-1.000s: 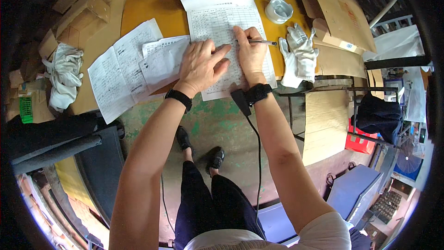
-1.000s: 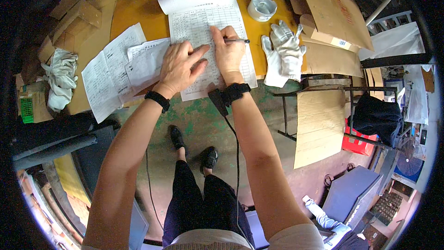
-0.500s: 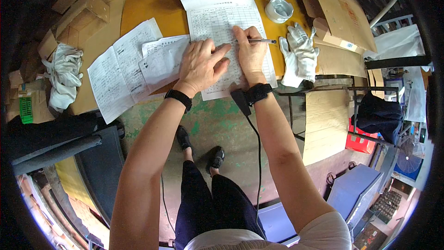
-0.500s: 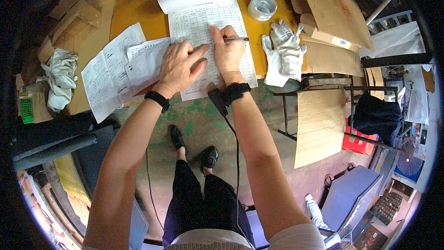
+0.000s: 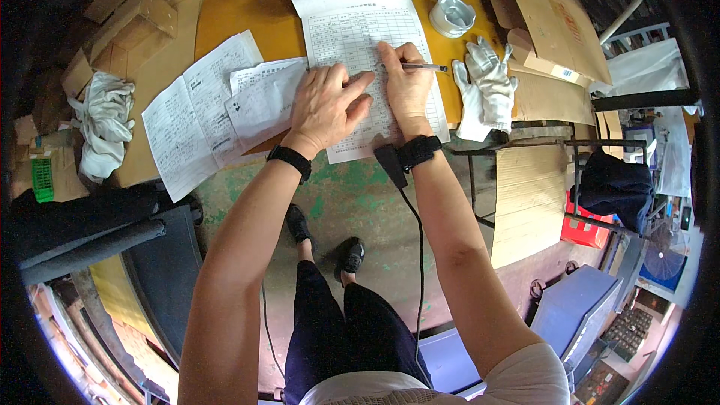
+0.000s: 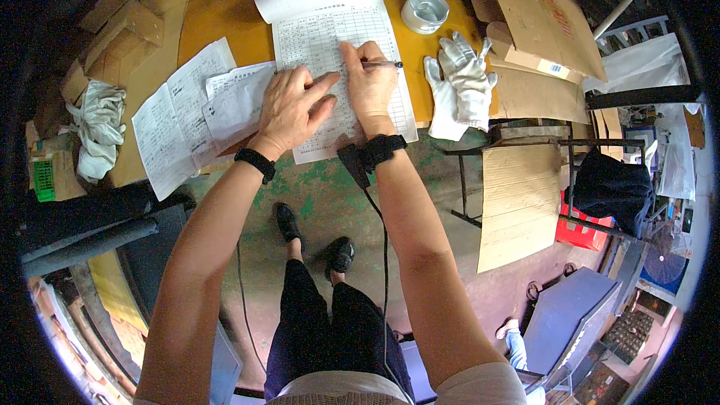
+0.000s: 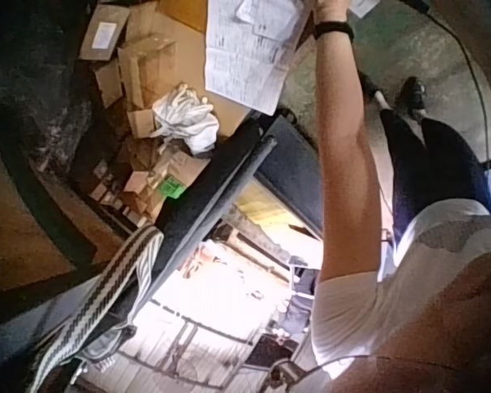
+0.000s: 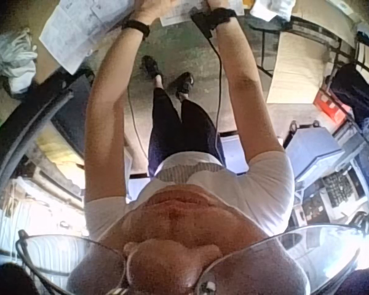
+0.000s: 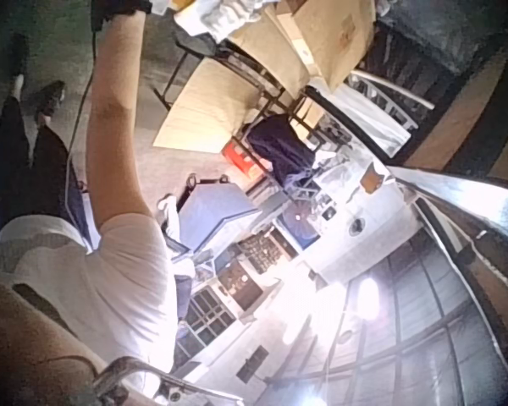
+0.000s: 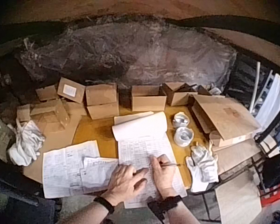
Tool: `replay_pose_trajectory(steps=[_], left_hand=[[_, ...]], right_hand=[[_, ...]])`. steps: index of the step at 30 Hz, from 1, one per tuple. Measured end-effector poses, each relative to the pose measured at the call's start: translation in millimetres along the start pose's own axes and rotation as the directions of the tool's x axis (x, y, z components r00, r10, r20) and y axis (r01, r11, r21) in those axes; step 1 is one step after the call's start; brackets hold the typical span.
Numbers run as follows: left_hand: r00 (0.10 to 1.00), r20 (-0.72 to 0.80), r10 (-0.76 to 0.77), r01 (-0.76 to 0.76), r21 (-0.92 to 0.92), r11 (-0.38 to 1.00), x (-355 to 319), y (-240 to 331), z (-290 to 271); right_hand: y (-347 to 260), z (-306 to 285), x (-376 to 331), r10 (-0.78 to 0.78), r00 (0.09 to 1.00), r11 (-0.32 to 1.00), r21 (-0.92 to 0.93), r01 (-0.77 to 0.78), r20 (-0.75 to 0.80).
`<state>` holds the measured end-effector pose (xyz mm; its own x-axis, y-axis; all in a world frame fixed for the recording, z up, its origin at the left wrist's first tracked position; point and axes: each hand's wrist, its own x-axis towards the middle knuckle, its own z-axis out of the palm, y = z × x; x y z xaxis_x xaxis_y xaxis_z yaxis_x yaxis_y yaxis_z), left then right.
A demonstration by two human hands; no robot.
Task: The recorder fills out work forms and writes notes in a notebook at a workstation.
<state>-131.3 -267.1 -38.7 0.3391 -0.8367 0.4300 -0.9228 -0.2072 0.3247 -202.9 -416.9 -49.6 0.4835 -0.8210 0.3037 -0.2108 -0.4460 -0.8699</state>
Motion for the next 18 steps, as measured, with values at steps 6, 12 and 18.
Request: replay_pose_trajectory(steps=[6, 12, 18], left_hand=[[1.000, -0.005, -0.001, 0.001, 0.002, 1.000, -1.2, -1.0, 0.7], [1.000, -0.001, 0.006, -0.006, 0.004, 1.000, 0.1, -0.2, -0.1], [1.000, -0.010, 0.007, -0.007, -0.009, 1.000, -0.8, -1.3, 0.4]], right_hand=[[-0.9, 0.8, -1.3, -0.018, 1.000, 0.999, 0.037, 0.018, -0.012], [4.6, 2.6, 0.2, 0.056, 0.997, 0.969, 0.243, -0.043, -0.049], [1.2, 1.6, 0.2, 0.014, 1.000, 0.990, 0.138, -0.011, -0.018]])
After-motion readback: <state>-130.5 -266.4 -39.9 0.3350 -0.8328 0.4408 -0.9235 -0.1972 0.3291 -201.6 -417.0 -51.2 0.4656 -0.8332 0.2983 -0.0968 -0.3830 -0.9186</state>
